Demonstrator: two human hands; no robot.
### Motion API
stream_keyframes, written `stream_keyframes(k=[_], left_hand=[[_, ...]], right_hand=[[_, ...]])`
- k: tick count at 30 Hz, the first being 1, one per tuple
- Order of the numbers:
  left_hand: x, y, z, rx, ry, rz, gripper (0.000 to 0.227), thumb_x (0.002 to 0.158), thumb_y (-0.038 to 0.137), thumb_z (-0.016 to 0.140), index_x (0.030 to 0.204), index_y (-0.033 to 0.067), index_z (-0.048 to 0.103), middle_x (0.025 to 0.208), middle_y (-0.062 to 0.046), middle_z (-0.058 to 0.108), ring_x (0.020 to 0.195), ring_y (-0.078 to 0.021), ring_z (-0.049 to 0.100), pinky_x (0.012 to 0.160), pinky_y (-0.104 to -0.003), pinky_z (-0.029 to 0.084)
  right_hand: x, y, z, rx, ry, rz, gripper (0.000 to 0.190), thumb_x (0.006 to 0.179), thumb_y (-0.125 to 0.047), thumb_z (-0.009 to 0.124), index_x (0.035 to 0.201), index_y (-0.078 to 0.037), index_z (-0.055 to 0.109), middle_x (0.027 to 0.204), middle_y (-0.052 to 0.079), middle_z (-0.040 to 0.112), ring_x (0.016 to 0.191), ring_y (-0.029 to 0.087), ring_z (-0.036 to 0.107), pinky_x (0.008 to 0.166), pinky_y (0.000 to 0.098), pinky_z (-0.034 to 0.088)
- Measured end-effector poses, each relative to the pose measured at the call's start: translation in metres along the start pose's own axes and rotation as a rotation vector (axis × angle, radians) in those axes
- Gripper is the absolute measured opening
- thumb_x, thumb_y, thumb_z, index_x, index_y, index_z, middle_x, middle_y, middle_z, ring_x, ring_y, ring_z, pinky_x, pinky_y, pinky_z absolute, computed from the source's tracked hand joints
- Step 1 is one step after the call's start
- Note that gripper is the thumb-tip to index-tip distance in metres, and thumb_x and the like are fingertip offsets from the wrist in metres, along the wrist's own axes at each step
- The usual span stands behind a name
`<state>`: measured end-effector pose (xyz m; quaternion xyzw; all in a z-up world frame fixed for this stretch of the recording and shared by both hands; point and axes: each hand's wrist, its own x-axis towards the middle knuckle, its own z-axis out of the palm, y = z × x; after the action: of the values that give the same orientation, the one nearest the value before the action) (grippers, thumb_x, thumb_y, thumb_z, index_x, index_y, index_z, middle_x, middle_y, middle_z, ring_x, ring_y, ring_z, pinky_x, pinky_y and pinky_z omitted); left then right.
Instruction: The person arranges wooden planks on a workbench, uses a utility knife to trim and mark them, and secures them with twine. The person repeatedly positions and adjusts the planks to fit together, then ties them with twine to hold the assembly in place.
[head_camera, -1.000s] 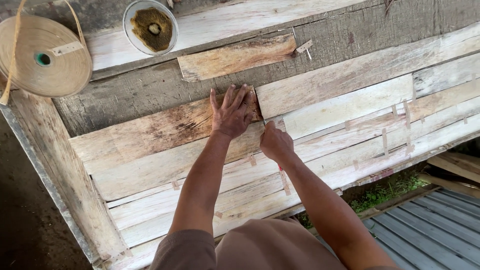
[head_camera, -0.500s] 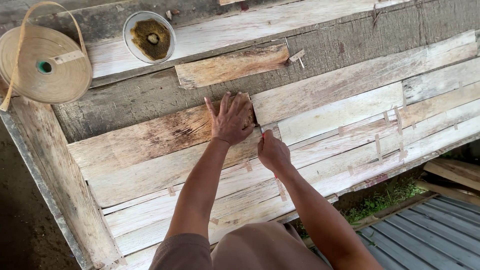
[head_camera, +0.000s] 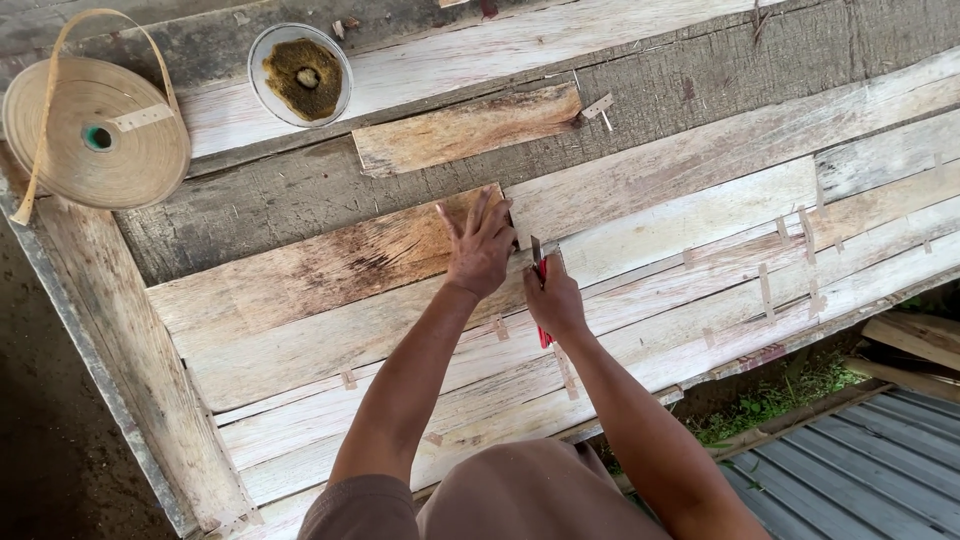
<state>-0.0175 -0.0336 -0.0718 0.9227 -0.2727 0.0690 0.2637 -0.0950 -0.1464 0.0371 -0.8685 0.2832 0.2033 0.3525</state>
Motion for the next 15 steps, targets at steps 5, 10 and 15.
stream_keyframes(k=[5,10,15], left_hand=[[0.001,0.006,-0.001,-0.002,-0.132,-0.083,0.025,0.084,0.019,0.082,0.094,0.0173,0.059,0.152,0.0,0.043,0.158,-0.0329,0.015,0.116,-0.087,0.003],[-0.008,-0.026,0.048,-0.231,-0.085,-0.125,0.024,0.084,0.023,0.08,0.09,0.0218,0.058,0.147,0.004,0.046,0.157,-0.0303,0.02,0.123,-0.075,-0.005],[-0.004,-0.036,0.037,-0.618,0.127,-0.221,0.018,0.094,0.019,0.076,0.093,0.0227,0.059,0.131,0.003,0.055,0.148,-0.0311,0.037,0.125,-0.063,0.007]], right_hand=[[0.011,0.011,0.007,0.19,0.036,0.05,0.026,0.098,-0.038,0.058,0.103,-0.014,0.051,0.083,0.02,0.068,0.081,0.039,0.072,0.078,0.0497,0.055],[0.021,0.028,0.012,0.572,0.055,0.032,0.023,0.093,-0.017,0.068,0.112,-0.006,0.059,0.077,0.008,0.059,0.06,0.016,0.066,0.059,0.0302,0.057],[0.013,0.015,0.005,0.582,0.112,0.032,0.03,0.094,-0.017,0.071,0.119,-0.003,0.063,0.077,0.008,0.059,0.06,0.015,0.066,0.058,0.0292,0.058]])
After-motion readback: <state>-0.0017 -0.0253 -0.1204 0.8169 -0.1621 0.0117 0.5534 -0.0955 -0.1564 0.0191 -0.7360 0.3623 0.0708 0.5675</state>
